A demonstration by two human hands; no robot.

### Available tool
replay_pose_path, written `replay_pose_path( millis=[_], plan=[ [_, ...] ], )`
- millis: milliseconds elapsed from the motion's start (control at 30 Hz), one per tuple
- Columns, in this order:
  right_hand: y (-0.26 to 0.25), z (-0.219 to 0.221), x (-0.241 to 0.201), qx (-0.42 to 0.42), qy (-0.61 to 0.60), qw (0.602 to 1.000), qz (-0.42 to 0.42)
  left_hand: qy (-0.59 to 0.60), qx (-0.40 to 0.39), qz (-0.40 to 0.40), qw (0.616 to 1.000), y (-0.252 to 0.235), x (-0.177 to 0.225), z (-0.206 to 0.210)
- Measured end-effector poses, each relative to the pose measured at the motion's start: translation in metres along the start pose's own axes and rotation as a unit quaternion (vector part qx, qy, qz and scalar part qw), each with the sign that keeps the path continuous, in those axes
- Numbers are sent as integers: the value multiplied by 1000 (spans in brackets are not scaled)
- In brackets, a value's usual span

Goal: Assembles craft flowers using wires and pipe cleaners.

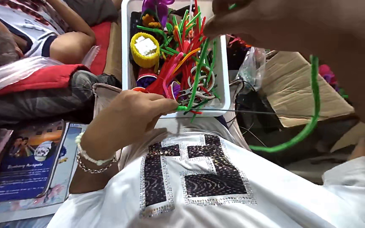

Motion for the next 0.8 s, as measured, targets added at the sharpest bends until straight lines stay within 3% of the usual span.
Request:
replay_pose_path(
  millis=[233,433,533,800],
  plan=[
    [1,38,3,44,-91,995,25,39,47,37,997,-1,2,-7],
    [1,96,-12,48,-272,960,49,45,155,-12,987,1,-3,-17],
    [2,116,-30,31,-348,937,13,24,200,-65,977,2,-7,-19],
    [11,97,-77,17,-437,898,-52,-82,262,-127,953,-1,-14,-20]
  ],
)
Point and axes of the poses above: each hand's wrist, its own y-axis away from the middle knuckle, its own z-axis out of the palm, x = y × z, the point moved 3 cm from there along -y, towards the middle knuckle, and after that the axes turned 3 degrees about -y, right-handed, at the moved point
